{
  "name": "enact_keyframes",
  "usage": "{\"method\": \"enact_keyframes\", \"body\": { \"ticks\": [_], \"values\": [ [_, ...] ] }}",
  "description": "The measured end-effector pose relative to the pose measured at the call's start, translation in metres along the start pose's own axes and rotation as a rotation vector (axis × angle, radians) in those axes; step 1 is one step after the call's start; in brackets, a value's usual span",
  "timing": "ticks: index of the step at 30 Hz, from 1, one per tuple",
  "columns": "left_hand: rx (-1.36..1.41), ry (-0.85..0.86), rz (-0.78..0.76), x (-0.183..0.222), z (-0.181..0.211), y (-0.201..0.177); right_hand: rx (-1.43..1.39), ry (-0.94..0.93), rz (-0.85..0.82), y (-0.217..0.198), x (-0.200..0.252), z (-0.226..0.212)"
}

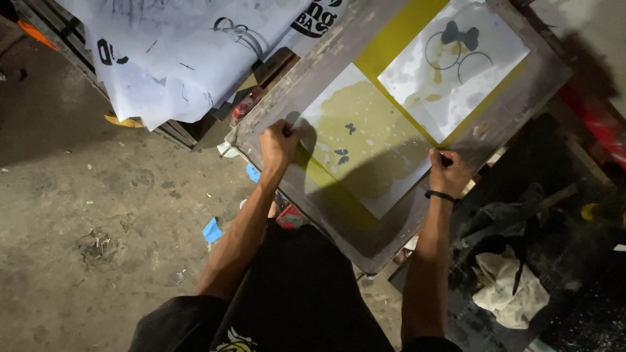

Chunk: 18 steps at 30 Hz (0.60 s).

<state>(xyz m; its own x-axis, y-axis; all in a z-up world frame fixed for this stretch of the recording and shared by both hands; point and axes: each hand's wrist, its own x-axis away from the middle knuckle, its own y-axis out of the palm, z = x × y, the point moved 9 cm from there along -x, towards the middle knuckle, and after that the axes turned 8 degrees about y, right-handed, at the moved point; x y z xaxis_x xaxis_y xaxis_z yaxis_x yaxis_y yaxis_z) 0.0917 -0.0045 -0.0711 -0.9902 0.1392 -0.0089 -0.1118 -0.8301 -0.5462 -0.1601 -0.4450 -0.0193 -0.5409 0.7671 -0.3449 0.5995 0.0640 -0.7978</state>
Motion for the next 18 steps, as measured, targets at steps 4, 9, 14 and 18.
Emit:
{"method": "enact_keyframes", "body": {
  "ticks": [4, 9, 14, 18],
  "values": [
    [0.003, -0.002, -0.001, 0.004, 0.018, -0.009, 0.017, 0.003, 0.009, 0.003, -0.001, 0.003],
    [0.03, 0.0, 0.004, 0.001, 0.003, -0.001, -0.079, 0.085, -0.054, 0.003, 0.001, 0.005],
    [-0.026, 0.011, 0.007, 0.005, 0.024, -0.012, 0.011, 0.104, -0.048, 0.001, 0.001, 0.002],
    [-0.006, 0.004, -0.012, 0.004, 0.022, -0.011, -0.084, 0.091, -0.04, 0.0, 0.002, -0.002]
  ]
}}
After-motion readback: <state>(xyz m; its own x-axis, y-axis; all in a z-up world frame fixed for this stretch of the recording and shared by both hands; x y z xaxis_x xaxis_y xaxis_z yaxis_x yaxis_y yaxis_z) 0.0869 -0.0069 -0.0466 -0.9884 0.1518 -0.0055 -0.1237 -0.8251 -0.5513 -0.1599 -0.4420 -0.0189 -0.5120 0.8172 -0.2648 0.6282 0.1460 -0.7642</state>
